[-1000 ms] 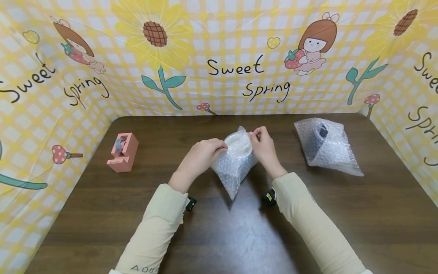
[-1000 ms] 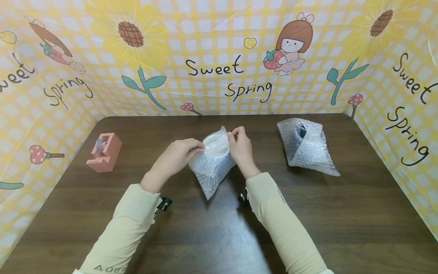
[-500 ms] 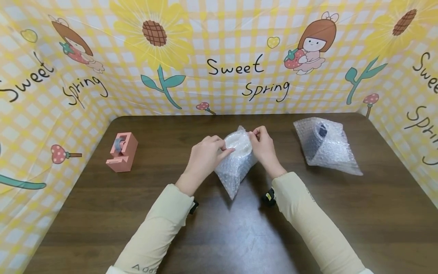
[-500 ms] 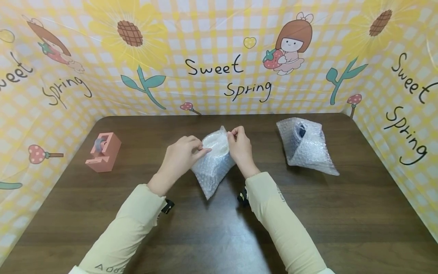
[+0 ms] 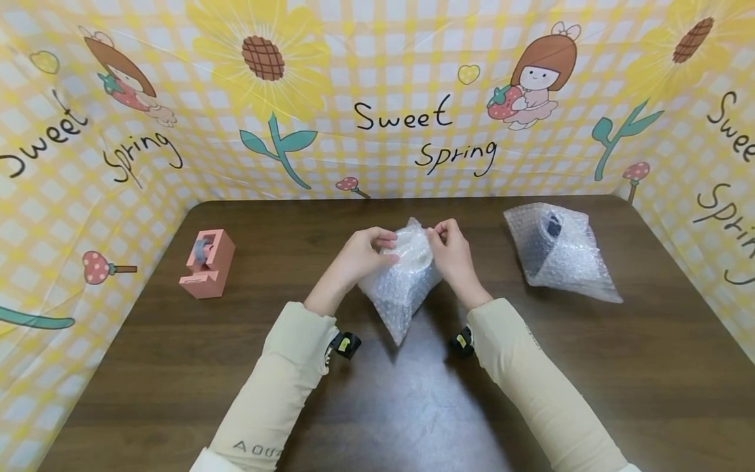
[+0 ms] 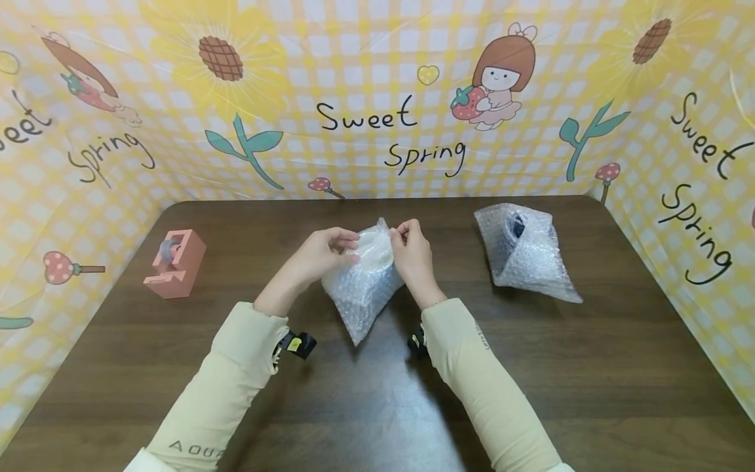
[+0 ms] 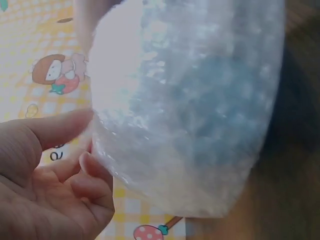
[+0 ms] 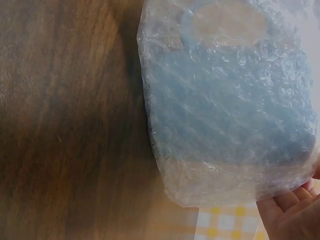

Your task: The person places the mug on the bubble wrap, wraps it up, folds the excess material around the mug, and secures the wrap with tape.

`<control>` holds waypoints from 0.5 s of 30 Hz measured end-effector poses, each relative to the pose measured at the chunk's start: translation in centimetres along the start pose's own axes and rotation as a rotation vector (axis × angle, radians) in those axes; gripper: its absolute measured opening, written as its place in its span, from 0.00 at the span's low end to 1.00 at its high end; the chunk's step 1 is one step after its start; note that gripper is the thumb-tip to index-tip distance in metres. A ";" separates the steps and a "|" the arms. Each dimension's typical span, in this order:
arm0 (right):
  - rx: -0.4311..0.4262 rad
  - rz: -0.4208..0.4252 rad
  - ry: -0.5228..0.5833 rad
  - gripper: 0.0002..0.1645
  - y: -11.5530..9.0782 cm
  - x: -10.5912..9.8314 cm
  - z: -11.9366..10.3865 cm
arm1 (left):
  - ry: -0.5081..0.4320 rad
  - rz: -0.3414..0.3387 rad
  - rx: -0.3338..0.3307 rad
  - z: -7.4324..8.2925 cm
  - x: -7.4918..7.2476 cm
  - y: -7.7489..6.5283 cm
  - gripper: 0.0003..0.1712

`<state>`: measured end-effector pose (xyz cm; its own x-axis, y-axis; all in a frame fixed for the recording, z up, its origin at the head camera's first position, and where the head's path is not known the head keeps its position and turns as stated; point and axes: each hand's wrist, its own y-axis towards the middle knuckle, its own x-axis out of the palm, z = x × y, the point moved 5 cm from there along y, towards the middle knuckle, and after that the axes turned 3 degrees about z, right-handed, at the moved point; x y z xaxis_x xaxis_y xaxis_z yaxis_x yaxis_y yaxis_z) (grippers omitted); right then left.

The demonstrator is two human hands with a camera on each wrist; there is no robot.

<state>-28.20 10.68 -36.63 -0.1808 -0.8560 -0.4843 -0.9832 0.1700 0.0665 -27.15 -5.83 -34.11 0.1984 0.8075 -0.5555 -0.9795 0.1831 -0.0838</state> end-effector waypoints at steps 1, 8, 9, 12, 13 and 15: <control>-0.002 0.001 0.000 0.12 0.0 0.0 0.0 | 0.016 0.013 0.007 0.3 0.0 0.1 0.19; -0.015 0.025 0.013 0.11 -0.1 -0.1 0.0 | 0.318 0.154 0.063 2.0 1.5 1.1 0.24; -0.016 0.026 0.015 0.11 -0.1 -0.1 0.0 | 0.339 0.151 0.058 2.0 1.8 1.2 0.25; -0.017 0.024 0.020 0.11 -0.1 -0.1 0.0 | 0.360 0.134 0.049 1.9 2.3 1.5 0.24; -0.017 0.024 0.019 0.11 -0.1 -0.1 0.0 | 0.348 0.128 0.046 1.8 2.4 1.6 0.22; -0.016 0.025 0.023 0.11 -0.1 -0.1 -0.1 | 0.334 0.116 0.046 1.7 2.4 1.8 0.20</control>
<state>-28.13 10.69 -36.56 -0.2059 -0.8627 -0.4618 -0.9785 0.1841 0.0925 -28.39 -2.56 -34.19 0.0568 0.5979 -0.7995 -0.9908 0.1324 0.0286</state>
